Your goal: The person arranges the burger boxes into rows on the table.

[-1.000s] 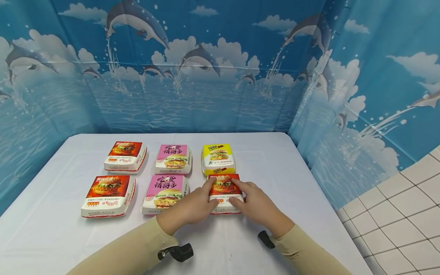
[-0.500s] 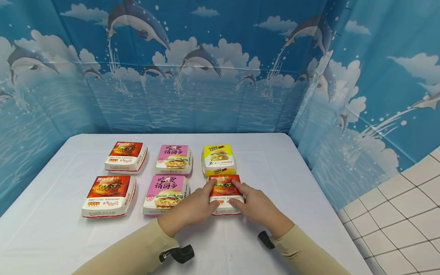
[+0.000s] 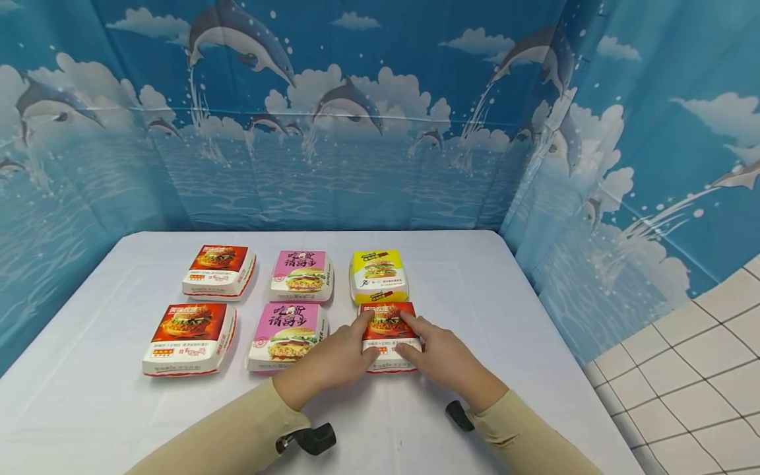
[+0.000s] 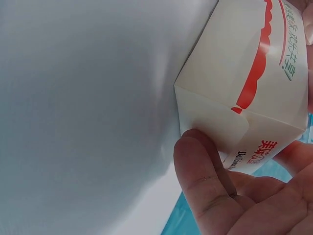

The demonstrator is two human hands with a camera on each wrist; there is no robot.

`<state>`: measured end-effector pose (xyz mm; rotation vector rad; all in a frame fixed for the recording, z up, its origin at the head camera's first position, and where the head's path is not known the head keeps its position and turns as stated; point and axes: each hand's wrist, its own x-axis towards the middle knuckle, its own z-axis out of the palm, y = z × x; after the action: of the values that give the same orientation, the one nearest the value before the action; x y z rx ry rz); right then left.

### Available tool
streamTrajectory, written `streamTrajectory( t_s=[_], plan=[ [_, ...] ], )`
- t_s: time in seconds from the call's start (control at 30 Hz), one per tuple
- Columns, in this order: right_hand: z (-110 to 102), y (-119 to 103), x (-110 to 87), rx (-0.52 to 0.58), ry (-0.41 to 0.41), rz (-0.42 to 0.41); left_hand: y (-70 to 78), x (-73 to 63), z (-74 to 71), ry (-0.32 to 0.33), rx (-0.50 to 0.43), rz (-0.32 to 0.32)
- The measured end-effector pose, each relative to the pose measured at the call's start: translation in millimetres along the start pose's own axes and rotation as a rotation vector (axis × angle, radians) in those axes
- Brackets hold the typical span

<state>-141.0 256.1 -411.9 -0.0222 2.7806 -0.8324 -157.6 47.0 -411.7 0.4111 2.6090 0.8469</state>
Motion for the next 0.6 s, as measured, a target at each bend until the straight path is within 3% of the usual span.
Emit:
streamTrajectory(
  t_s=[0.6],
  plan=[
    [1.1, -2.1, 1.3, -0.003, -0.004, 0.000, -0.2, 0.5, 1.0, 0.005, 0.014, -0.006]
  ],
)
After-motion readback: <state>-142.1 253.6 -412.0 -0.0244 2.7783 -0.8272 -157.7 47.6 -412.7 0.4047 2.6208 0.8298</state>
